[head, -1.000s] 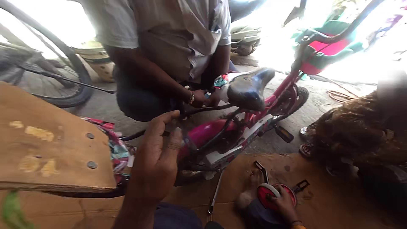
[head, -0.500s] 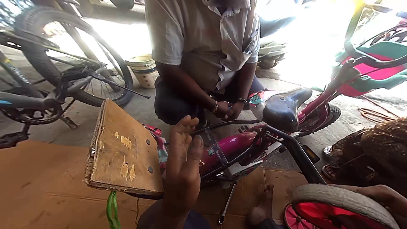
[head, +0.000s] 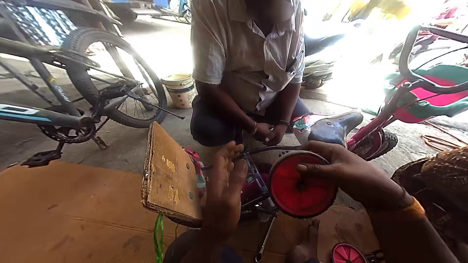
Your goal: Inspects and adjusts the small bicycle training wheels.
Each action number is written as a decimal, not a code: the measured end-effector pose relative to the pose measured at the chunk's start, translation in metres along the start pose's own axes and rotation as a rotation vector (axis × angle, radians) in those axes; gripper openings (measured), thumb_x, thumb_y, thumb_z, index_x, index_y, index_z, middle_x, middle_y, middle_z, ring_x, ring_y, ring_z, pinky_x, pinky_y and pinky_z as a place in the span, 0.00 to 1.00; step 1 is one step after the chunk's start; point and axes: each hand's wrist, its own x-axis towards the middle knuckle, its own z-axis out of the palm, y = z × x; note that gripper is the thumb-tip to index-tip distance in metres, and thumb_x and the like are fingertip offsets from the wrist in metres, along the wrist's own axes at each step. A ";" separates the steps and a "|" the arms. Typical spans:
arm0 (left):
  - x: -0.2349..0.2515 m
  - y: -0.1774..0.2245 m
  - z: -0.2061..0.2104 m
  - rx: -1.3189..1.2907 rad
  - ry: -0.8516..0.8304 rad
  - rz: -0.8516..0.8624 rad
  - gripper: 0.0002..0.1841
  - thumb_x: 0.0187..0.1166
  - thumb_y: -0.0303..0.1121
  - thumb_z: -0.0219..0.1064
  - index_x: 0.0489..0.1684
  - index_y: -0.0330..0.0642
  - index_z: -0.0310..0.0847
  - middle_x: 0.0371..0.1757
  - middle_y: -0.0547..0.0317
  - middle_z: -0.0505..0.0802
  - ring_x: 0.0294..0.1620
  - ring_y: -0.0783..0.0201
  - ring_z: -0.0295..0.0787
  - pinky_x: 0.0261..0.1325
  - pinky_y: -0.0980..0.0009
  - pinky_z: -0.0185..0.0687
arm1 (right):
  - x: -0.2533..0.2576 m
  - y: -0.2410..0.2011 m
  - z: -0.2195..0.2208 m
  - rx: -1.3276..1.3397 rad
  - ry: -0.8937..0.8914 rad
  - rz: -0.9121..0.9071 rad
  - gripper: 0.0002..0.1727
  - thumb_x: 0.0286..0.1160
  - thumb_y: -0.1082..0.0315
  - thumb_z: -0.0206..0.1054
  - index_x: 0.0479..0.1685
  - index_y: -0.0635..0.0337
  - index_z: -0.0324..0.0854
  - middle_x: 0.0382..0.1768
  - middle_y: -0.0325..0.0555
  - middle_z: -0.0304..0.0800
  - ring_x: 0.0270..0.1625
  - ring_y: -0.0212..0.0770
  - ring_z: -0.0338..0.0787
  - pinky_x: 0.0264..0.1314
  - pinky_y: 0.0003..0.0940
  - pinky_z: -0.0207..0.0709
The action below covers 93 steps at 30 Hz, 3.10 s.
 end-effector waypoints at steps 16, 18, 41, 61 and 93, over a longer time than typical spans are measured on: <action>0.001 -0.006 0.005 0.026 -0.069 0.045 0.27 0.86 0.45 0.56 0.83 0.47 0.66 0.78 0.61 0.82 0.81 0.59 0.75 0.80 0.59 0.73 | 0.068 0.052 0.049 -0.803 0.652 -0.584 0.04 0.75 0.66 0.71 0.42 0.50 0.90 0.42 0.37 0.92 0.47 0.39 0.91 0.48 0.43 0.87; 0.000 -0.005 0.008 0.005 -0.043 0.037 0.27 0.85 0.43 0.55 0.83 0.46 0.65 0.79 0.60 0.81 0.80 0.59 0.75 0.80 0.60 0.73 | 0.082 0.047 0.056 -0.921 0.584 -0.598 0.04 0.73 0.67 0.71 0.42 0.51 0.90 0.43 0.40 0.91 0.50 0.44 0.90 0.47 0.47 0.86; 0.005 -0.010 0.003 -0.082 -0.021 0.087 0.26 0.88 0.45 0.50 0.83 0.48 0.62 0.81 0.60 0.78 0.84 0.57 0.70 0.84 0.54 0.68 | 0.020 0.091 0.072 -0.708 0.410 -0.367 0.22 0.84 0.47 0.62 0.76 0.22 0.79 0.93 0.36 0.56 0.96 0.48 0.46 0.91 0.60 0.56; -0.008 -0.014 0.013 0.694 -0.313 0.284 0.28 0.83 0.54 0.59 0.82 0.60 0.75 0.88 0.61 0.71 0.83 0.61 0.73 0.75 0.58 0.82 | 0.006 0.104 0.066 -0.389 0.748 -0.349 0.37 0.72 0.51 0.77 0.83 0.47 0.75 0.69 0.43 0.86 0.63 0.39 0.89 0.61 0.44 0.88; 0.006 0.017 0.040 0.774 -0.408 0.144 0.32 0.85 0.34 0.64 0.89 0.37 0.61 0.71 0.28 0.83 0.64 0.30 0.86 0.63 0.32 0.78 | -0.167 0.385 0.055 0.468 1.521 0.693 0.25 0.63 0.73 0.81 0.60 0.72 0.80 0.54 0.66 0.89 0.57 0.58 0.89 0.61 0.56 0.82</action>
